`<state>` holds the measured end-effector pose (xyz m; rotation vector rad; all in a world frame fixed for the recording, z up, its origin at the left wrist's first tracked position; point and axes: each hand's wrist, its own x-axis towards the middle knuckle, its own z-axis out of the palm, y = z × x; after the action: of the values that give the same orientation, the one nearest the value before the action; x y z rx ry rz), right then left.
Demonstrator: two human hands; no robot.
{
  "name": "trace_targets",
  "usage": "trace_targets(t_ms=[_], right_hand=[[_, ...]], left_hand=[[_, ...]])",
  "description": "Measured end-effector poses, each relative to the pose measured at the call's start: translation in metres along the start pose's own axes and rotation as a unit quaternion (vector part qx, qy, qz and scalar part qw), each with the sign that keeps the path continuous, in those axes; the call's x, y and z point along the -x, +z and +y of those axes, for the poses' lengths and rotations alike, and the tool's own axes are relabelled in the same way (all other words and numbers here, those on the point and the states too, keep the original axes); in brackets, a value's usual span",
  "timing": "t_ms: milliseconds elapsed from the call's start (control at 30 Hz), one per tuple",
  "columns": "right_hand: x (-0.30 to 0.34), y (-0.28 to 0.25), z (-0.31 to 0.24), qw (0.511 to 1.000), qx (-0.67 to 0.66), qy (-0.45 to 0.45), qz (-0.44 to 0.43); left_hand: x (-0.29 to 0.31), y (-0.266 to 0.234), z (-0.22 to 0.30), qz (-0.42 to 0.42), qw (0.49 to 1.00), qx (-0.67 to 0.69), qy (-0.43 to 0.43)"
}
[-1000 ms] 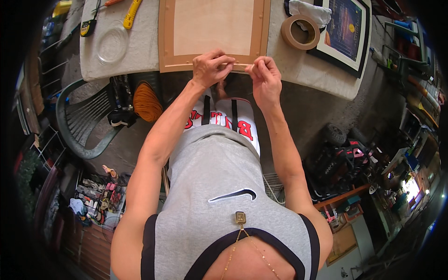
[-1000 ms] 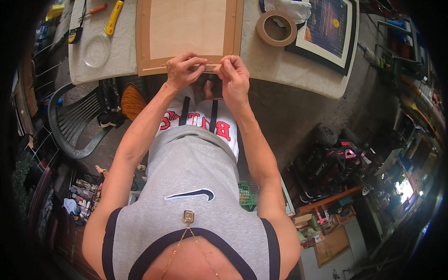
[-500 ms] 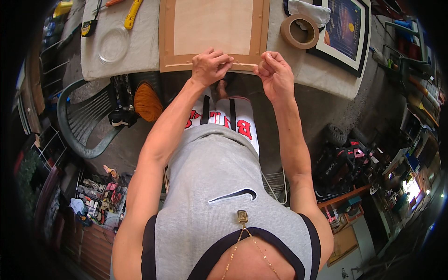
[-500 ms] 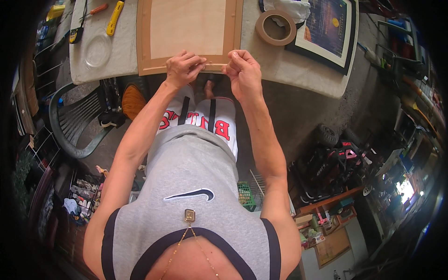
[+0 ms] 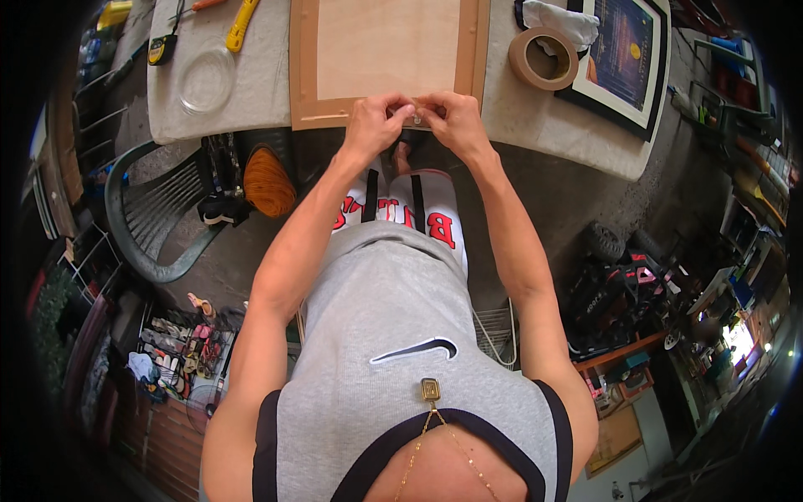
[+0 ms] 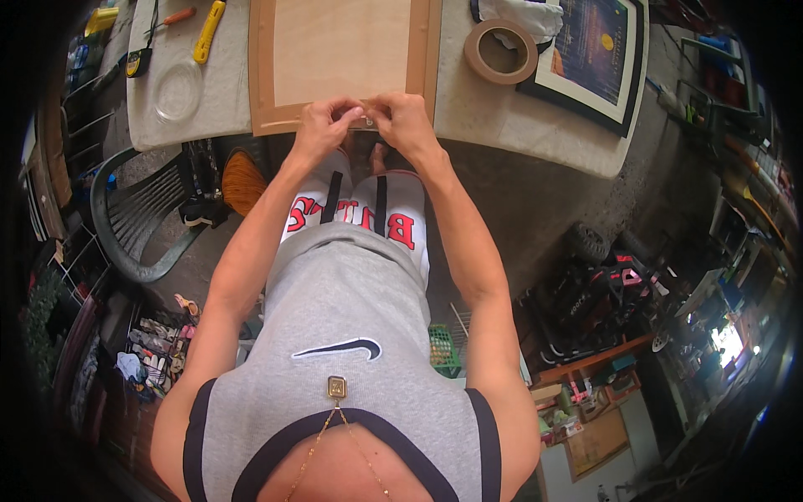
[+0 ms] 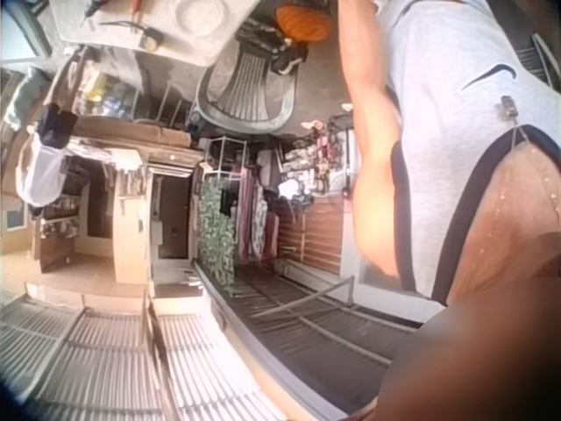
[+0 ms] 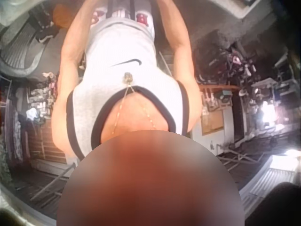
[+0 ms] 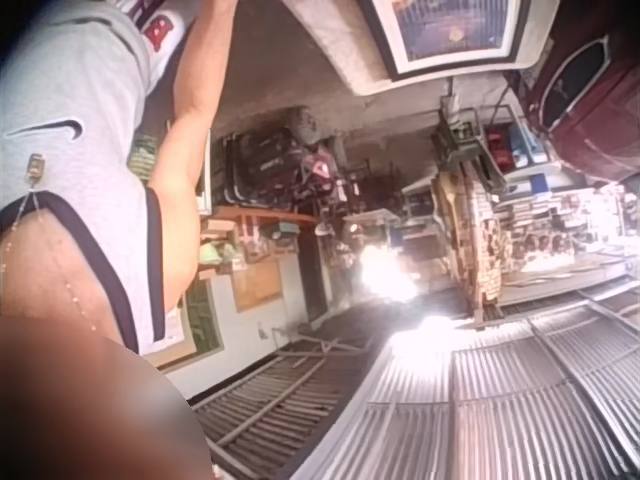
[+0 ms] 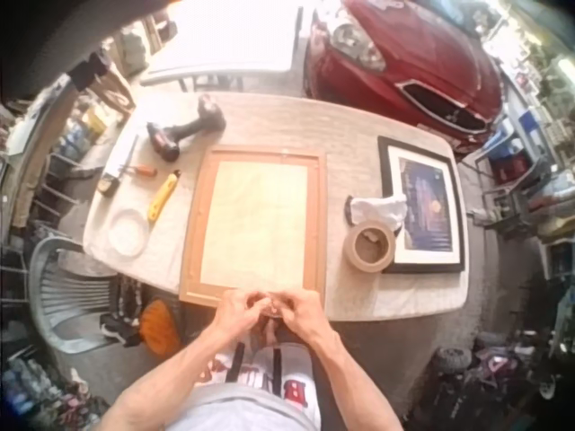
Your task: The person installs hanging hardware on the back of a picture frame. They thread a string through two metal eyelets, tie a knot, and secure it with tape. They then use a utility knife to trim the excess string and place the frame on a table.
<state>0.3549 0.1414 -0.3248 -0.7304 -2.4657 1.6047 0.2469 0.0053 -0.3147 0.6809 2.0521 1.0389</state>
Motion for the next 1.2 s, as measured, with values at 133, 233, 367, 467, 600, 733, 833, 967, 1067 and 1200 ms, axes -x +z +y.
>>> trace_targets(t_ms=[133, 233, 367, 467, 600, 733, 833, 967, 1067, 1200], right_hand=[[-0.002, -0.001, 0.003, 0.999, -0.017, 0.013, -0.025], [-0.004, -0.002, 0.003, 0.999, -0.007, 0.017, -0.029], [-0.005, -0.002, 0.003, 0.999, 0.004, 0.022, -0.032], [-0.004, -0.002, 0.003, 0.999, 0.015, 0.025, -0.034], [-0.006, -0.003, 0.003, 0.995, -0.026, 0.083, -0.045], [-0.004, 0.002, 0.003, 0.997, -0.019, 0.075, -0.009], [0.001, 0.009, 0.004, 0.998, 0.007, 0.044, 0.048], [0.007, 0.017, 0.007, 0.982, 0.140, -0.087, 0.088], [0.013, 0.019, 0.008, 0.970, 0.208, -0.088, 0.090], [0.023, 0.025, 0.006, 0.943, 0.270, -0.116, 0.154]], left_hand=[[-0.017, -0.005, -0.009, 0.043, 0.976, -0.113, 0.182], [-0.024, -0.007, -0.017, 0.065, 0.938, -0.183, 0.286], [-0.016, -0.010, -0.026, 0.070, 0.906, -0.203, 0.364], [-0.012, -0.007, -0.028, 0.071, 0.922, -0.187, 0.331], [-0.017, -0.001, -0.026, 0.092, 0.889, -0.252, 0.372], [-0.009, 0.003, -0.023, 0.126, 0.891, -0.196, 0.390], [0.004, 0.002, -0.019, 0.126, 0.959, 0.003, 0.253], [-0.002, -0.009, -0.017, 0.075, 0.932, 0.352, -0.043], [-0.010, -0.020, -0.021, 0.048, 0.812, 0.565, -0.138], [-0.009, -0.025, -0.033, 0.034, 0.693, 0.704, -0.151]])
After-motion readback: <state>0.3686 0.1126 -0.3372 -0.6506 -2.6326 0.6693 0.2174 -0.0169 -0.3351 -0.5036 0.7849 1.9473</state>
